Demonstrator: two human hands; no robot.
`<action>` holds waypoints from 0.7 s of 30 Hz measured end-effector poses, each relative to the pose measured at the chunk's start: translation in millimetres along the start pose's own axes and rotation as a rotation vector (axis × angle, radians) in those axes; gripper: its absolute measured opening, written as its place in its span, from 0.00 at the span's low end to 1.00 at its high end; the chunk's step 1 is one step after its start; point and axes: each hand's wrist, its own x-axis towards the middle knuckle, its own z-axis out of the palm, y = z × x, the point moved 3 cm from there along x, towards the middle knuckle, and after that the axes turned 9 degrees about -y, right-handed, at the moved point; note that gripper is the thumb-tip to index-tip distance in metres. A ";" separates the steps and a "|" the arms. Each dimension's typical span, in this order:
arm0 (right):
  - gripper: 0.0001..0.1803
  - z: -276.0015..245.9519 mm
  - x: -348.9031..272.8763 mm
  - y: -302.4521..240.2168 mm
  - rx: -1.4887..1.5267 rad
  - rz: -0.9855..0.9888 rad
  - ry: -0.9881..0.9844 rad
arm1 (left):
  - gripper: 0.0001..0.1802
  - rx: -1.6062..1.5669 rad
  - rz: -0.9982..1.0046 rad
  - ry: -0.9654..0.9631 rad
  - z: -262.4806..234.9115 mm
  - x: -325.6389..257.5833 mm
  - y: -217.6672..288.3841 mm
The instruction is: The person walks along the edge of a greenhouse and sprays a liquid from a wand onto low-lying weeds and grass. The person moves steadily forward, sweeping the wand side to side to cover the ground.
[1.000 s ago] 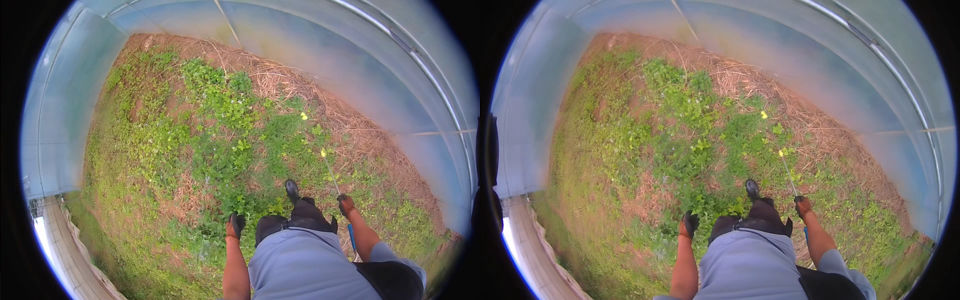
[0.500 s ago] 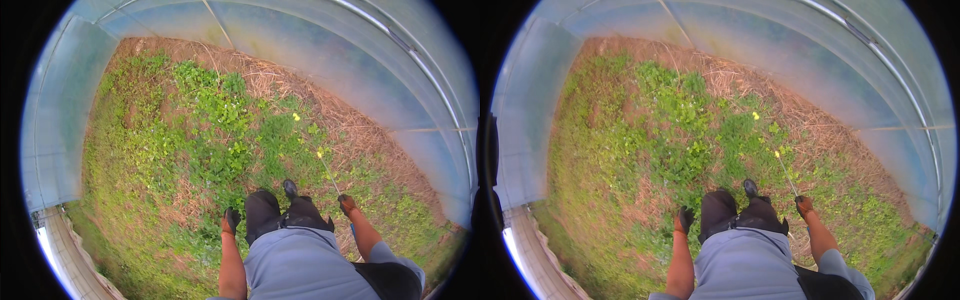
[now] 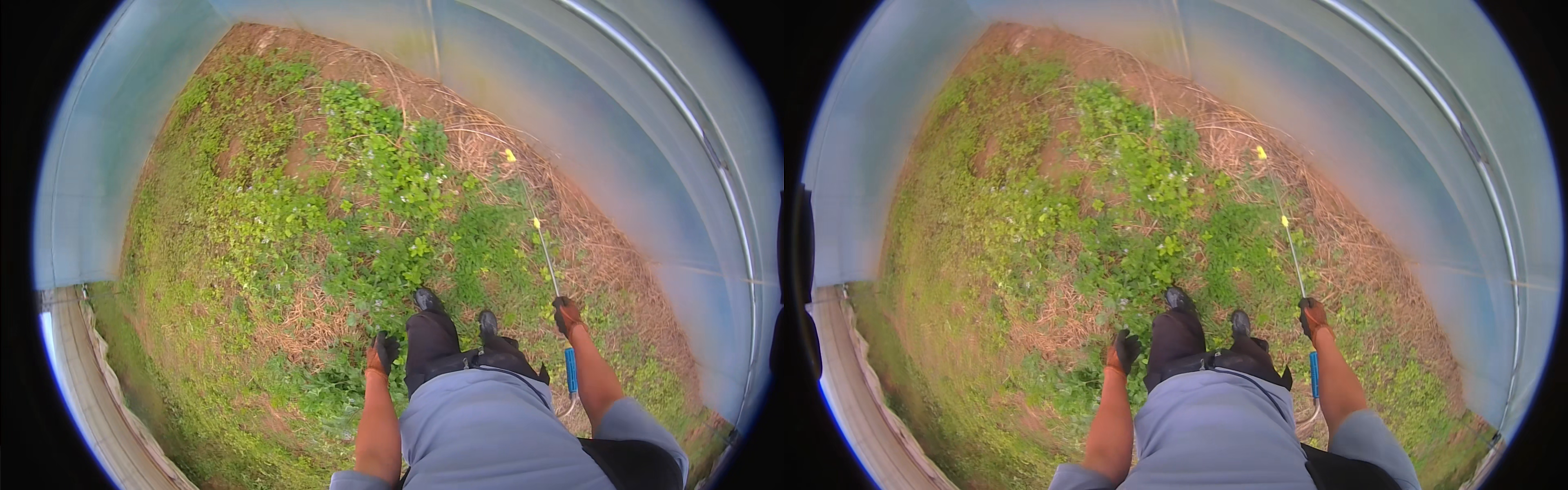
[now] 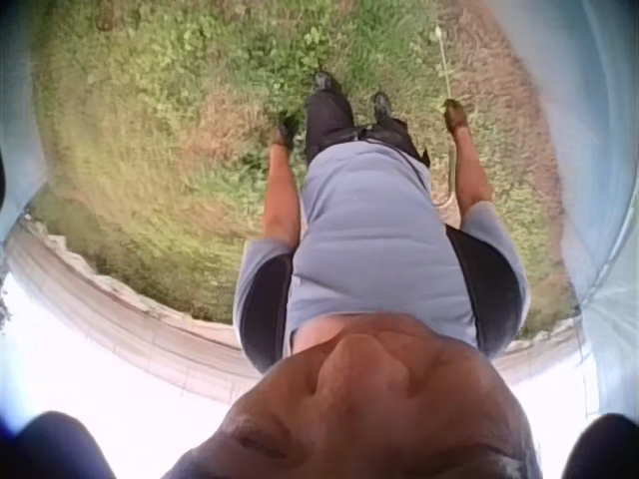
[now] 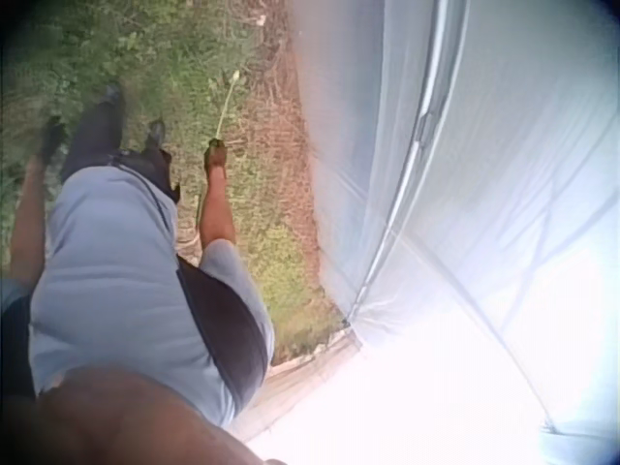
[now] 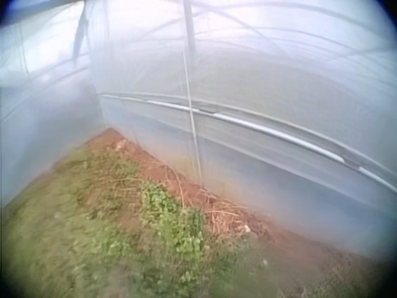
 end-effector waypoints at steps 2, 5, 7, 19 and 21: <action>0.12 37.6 26.5 -37.9 -0.077 -0.112 -0.029 | 0.29 0.008 0.011 -0.047 6.6 5.7 30.9; 0.16 118.6 26.9 -90.1 -0.357 -0.302 -0.191 | 0.27 -0.036 0.027 -0.032 -14.8 1.1 60.7; 0.17 157.4 11.0 -118.0 -0.660 -0.427 -0.310 | 0.26 -0.092 0.009 -0.003 -25.2 -1.7 81.9; 0.21 301.5 -14.4 -318.5 -0.483 -0.217 -0.454 | 0.21 -0.162 0.136 0.080 -104.6 6.7 47.3; 0.22 338.0 -17.3 -332.8 -0.684 -0.291 -0.572 | 0.23 -0.062 0.134 0.096 -113.3 3.3 24.5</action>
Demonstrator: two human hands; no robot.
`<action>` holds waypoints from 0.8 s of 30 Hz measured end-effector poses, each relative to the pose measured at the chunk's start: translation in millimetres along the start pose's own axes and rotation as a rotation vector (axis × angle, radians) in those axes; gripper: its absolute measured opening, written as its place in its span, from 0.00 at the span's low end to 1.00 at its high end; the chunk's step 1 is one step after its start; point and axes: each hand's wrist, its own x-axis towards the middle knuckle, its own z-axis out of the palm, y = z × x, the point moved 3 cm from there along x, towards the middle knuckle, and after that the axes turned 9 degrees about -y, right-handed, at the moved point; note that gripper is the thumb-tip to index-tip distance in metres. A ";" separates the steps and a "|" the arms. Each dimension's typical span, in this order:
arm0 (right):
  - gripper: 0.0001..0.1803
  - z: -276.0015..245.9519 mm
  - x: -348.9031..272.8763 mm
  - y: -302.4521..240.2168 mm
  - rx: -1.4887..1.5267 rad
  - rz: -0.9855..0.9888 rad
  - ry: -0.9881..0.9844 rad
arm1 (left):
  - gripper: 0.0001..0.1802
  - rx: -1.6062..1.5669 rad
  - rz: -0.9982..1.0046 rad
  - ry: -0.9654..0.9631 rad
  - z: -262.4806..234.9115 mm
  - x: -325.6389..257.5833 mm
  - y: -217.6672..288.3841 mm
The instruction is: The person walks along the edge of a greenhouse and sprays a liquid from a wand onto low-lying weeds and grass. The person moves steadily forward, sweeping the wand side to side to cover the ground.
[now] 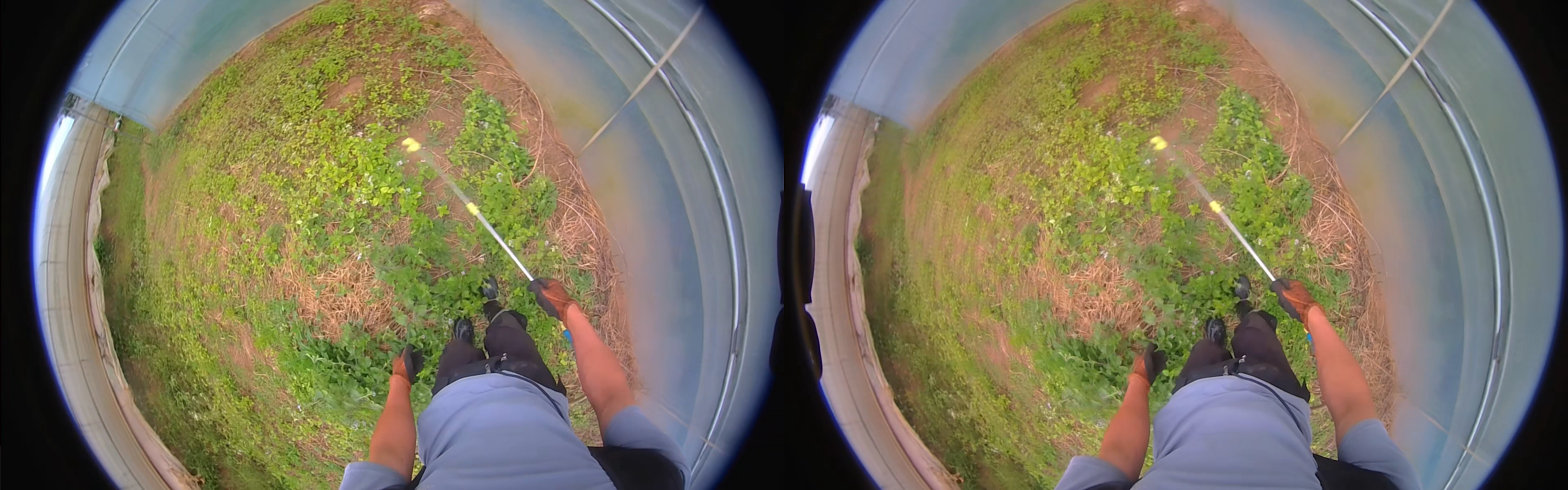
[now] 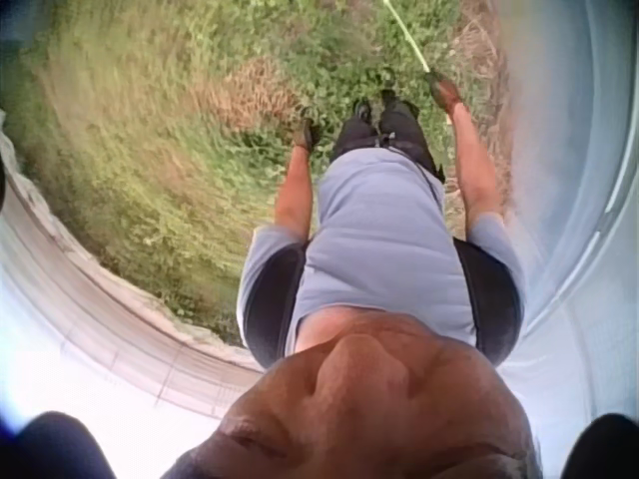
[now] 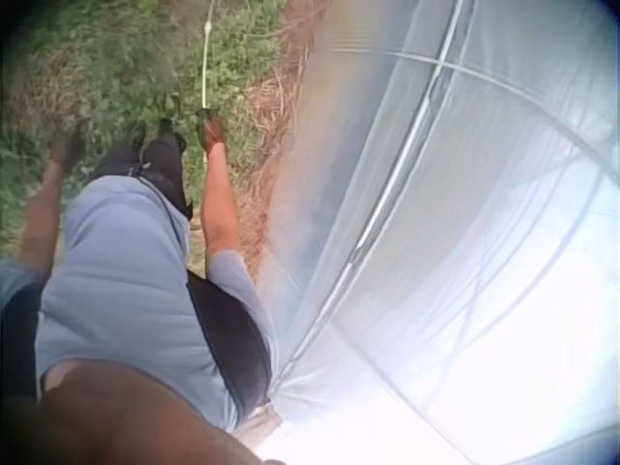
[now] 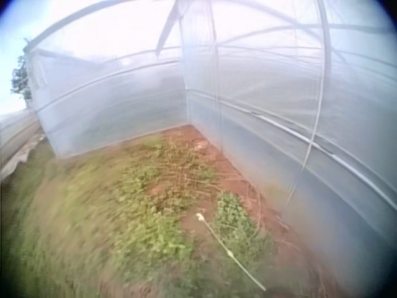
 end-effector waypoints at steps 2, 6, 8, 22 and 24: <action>0.23 10.3 23.2 -12.1 -0.218 -0.070 -0.103 | 0.22 0.008 0.039 0.018 6.4 -1.4 2.6; 0.20 -23.1 90.6 -7.4 -0.265 -0.112 -0.016 | 0.22 -0.174 0.114 0.128 16.1 -23.1 17.5; 0.17 -70.5 126.0 -4.1 -0.281 -0.010 0.205 | 0.24 -0.568 -0.107 0.197 21.8 -22.9 16.2; 0.17 -294.5 251.1 -3.4 -0.202 0.000 0.531 | 0.24 0.192 0.171 0.016 102.0 94.7 226.4; 0.19 -323.4 237.8 31.0 -0.111 0.001 0.553 | 0.25 -0.034 0.066 -0.016 135.9 129.3 285.7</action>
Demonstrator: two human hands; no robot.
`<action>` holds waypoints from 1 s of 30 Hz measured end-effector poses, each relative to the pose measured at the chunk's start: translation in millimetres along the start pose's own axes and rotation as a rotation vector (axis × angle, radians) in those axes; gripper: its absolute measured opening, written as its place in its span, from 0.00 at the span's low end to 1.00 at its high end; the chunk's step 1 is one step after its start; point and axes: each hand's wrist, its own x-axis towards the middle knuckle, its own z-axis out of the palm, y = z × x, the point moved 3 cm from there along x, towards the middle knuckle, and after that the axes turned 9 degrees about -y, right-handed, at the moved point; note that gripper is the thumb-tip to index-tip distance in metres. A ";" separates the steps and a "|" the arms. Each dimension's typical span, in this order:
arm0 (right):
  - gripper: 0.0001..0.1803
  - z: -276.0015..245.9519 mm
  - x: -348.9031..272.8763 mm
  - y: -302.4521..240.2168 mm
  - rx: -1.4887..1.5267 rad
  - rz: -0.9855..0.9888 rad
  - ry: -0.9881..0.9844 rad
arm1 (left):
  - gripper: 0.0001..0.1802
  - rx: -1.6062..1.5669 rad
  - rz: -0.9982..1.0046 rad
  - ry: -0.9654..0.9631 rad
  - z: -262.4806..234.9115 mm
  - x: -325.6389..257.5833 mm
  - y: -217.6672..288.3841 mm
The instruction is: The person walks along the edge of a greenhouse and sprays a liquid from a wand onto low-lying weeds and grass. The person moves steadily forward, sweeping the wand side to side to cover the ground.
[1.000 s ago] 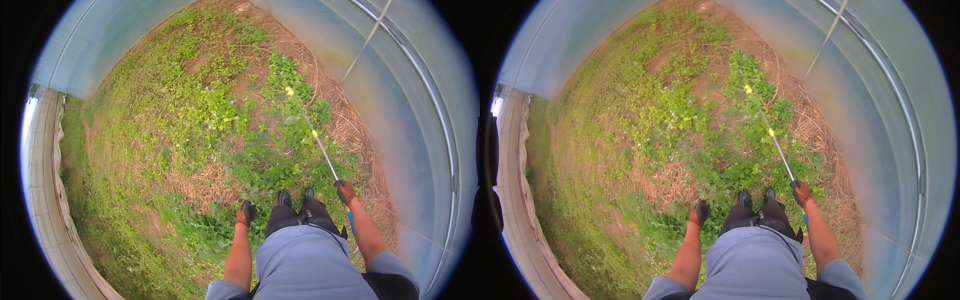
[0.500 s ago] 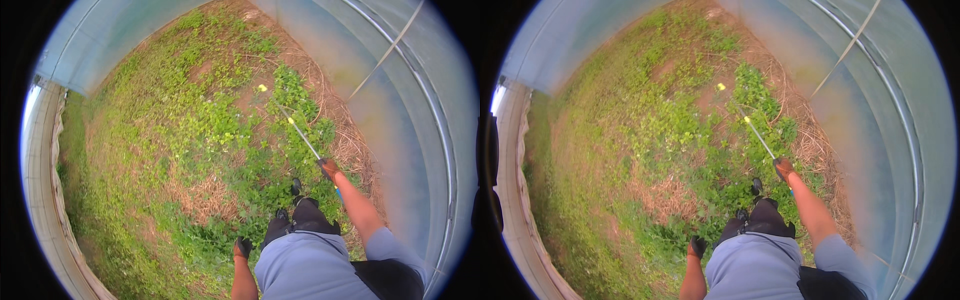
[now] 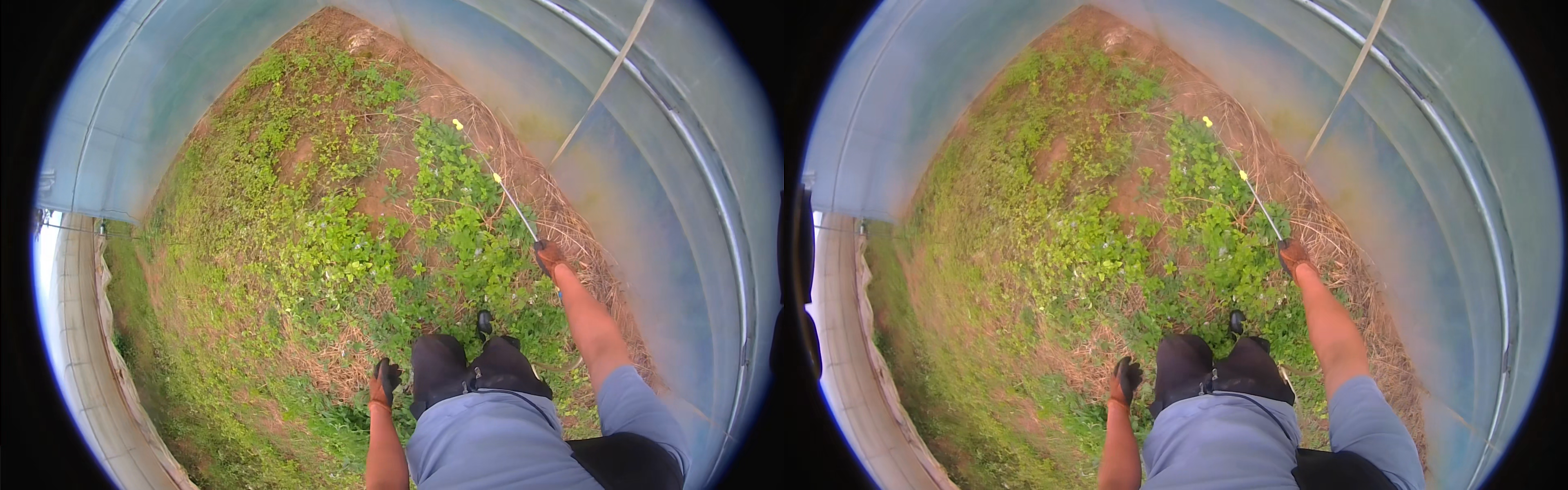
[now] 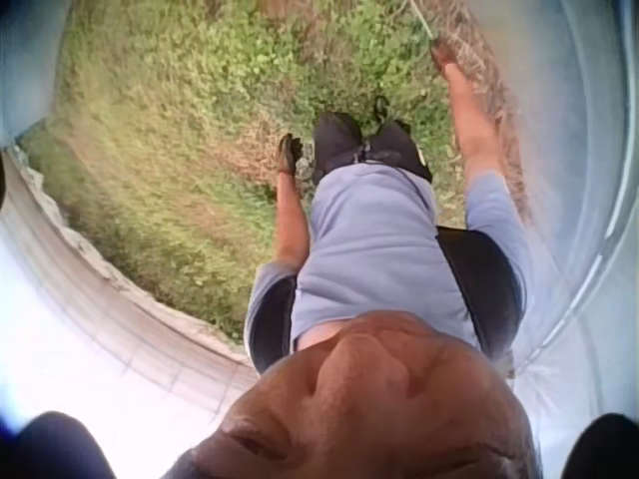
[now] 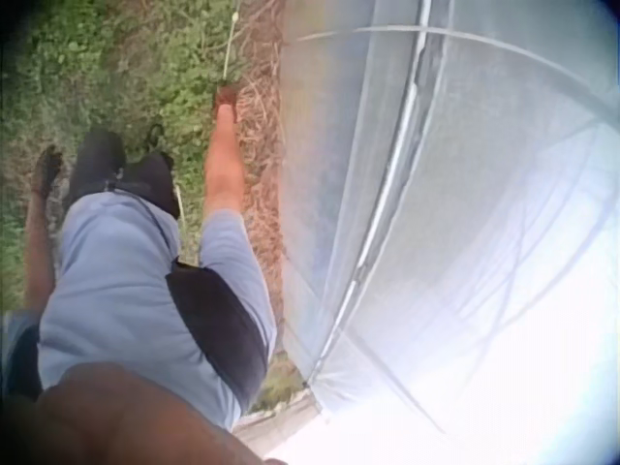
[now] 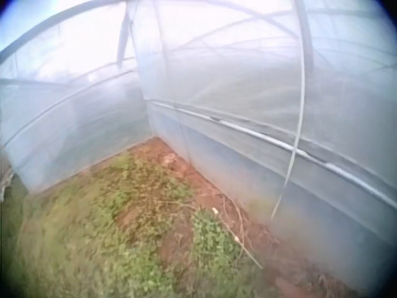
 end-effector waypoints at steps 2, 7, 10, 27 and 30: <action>0.19 38.5 -41.1 -22.5 0.002 0.062 -0.159 | 0.26 -0.001 -0.025 0.099 -18.7 -6.7 13.7; 0.20 36.9 -172.4 30.3 -0.058 0.112 -0.231 | 0.22 -0.023 -0.173 0.072 -58.1 31.7 -1.4; 0.19 44.8 -247.8 84.2 0.092 0.275 -0.083 | 0.19 -0.005 -0.282 0.022 -44.4 67.9 -2.8; 0.15 119.2 -203.1 -155.8 0.746 0.359 -0.041 | 0.25 0.068 -0.172 -0.187 -66.9 217.5 187.5; 0.14 146.1 -180.1 -104.1 0.664 0.274 -0.071 | 0.27 0.032 -0.239 -0.189 -80.1 221.9 179.5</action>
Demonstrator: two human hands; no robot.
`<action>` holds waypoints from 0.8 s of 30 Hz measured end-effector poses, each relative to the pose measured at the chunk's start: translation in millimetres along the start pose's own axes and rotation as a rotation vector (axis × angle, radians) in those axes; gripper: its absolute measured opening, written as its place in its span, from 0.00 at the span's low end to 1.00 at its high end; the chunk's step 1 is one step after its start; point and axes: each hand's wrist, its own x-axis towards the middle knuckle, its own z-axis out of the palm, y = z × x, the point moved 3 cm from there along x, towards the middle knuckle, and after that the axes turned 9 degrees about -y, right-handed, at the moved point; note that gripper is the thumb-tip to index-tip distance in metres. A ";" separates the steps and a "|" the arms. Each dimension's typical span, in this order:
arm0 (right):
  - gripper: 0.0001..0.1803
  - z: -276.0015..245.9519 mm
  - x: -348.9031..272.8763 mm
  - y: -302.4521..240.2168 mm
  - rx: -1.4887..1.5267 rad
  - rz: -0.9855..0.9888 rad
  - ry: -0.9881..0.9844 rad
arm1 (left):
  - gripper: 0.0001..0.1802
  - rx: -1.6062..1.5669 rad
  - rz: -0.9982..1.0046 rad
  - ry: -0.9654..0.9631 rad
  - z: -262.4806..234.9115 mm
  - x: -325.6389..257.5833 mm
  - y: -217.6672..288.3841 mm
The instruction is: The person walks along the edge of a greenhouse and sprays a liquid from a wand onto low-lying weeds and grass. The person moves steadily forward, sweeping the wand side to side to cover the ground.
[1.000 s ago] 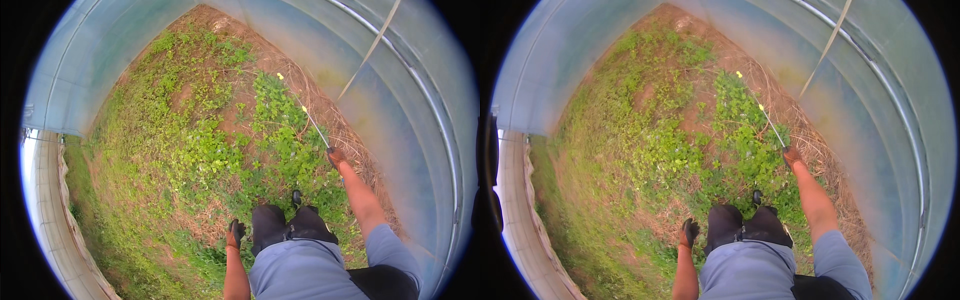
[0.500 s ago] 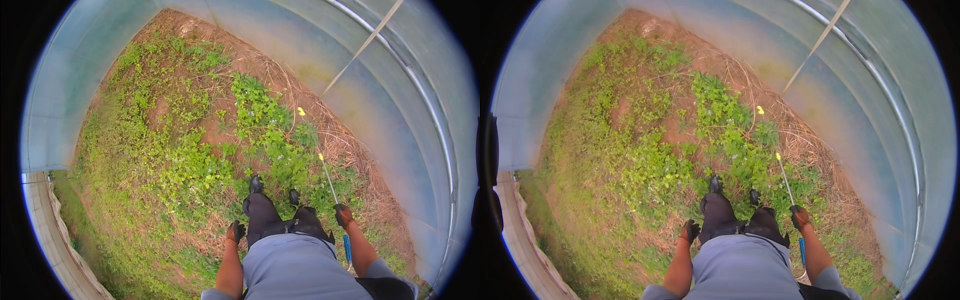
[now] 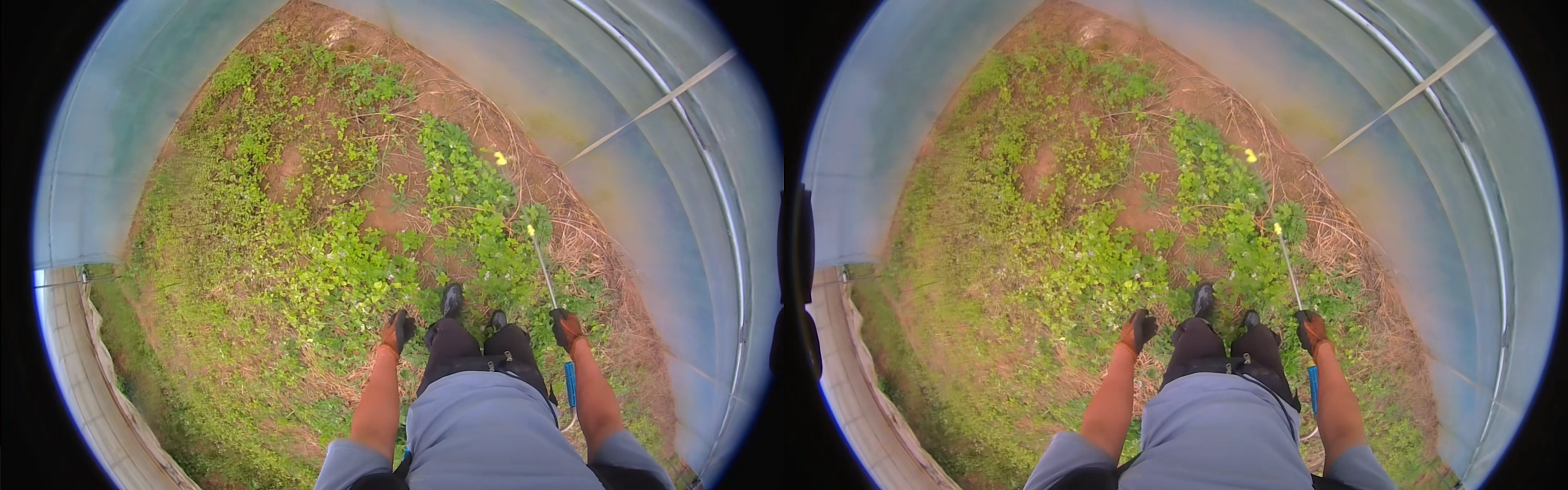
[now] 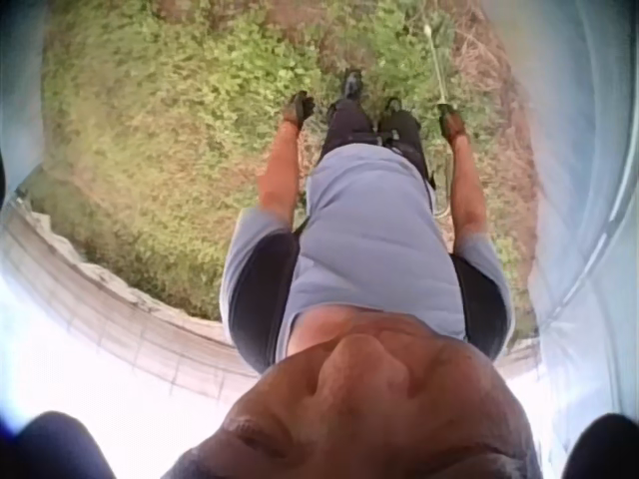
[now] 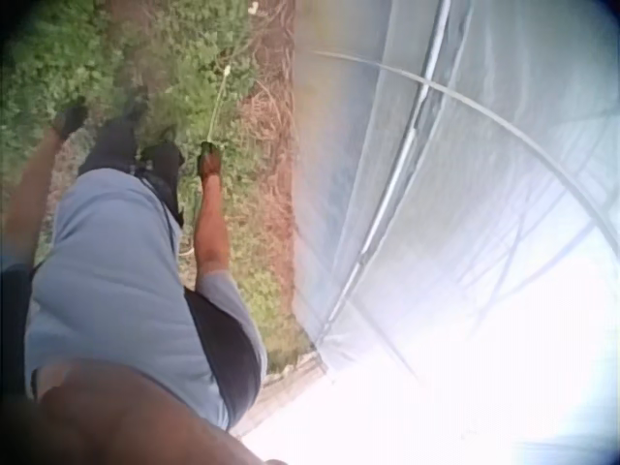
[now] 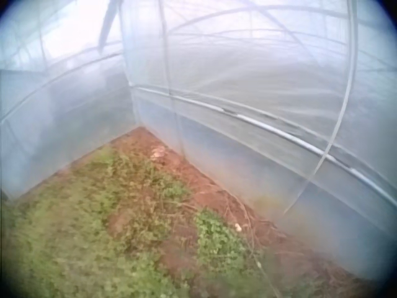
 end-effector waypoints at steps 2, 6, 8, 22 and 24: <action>0.16 50.2 -31.6 -58.7 -0.152 0.140 -0.113 | 0.26 0.089 -0.061 0.034 -19.5 -2.5 -25.0; 0.17 46.9 -11.2 -20.4 -0.552 -0.038 -0.144 | 0.24 -0.017 -0.135 -0.001 -29.9 -6.1 -49.1; 0.15 54.6 -6.3 -26.7 -0.593 -0.065 -0.084 | 0.23 -0.057 -0.147 0.019 -30.4 -13.9 -46.2; 0.21 193.7 12.9 -202.4 -0.782 -0.169 -0.281 | 0.25 -0.053 -0.097 0.011 -39.8 -4.7 -4.4; 0.20 196.2 22.8 -186.1 -1.025 -0.322 -0.316 | 0.25 -0.083 -0.105 -0.010 -29.2 1.7 1.2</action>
